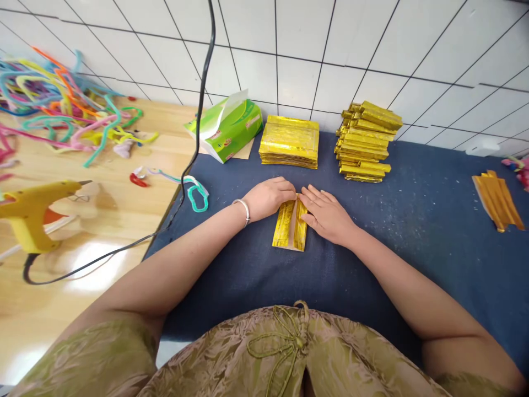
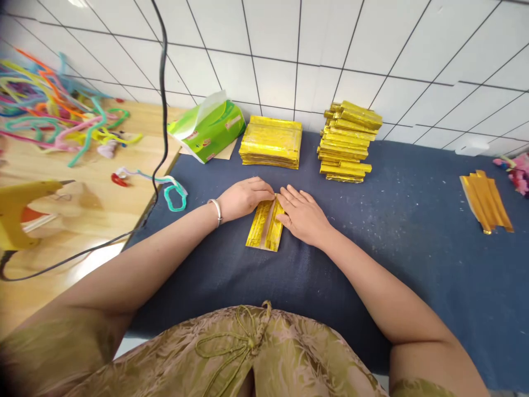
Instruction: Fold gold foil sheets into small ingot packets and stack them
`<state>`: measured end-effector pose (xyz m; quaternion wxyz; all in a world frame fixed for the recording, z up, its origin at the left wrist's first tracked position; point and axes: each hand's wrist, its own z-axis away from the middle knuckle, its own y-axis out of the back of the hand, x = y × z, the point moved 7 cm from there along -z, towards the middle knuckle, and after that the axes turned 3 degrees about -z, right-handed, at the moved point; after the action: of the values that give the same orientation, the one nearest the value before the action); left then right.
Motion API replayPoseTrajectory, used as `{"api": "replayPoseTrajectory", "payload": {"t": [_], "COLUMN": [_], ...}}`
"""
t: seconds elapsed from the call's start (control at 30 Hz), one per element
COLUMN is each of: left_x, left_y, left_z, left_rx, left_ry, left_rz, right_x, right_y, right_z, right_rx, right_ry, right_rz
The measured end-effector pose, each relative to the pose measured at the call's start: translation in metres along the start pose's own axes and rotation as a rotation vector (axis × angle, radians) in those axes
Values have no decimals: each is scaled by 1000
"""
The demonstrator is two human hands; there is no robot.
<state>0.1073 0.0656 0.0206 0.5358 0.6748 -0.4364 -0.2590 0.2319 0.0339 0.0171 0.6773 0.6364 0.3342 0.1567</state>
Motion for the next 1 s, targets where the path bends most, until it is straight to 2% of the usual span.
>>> {"api": "replayPoseTrajectory", "payload": {"t": [0.33,0.63,1.0], "left_x": [6,15,10], "left_y": [9,13,12], "left_z": [34,34,34], "left_rx": [-114,-110,-76], "left_ry": [114,179,261], "left_rz": [31,47,82], "right_x": [2,-3,-7], "right_y": [2,7,13], "right_z": [13,24,28], "right_rx": [8,74,223], "right_ry": [-27,8,93], "right_rz": [152,180,117]}}
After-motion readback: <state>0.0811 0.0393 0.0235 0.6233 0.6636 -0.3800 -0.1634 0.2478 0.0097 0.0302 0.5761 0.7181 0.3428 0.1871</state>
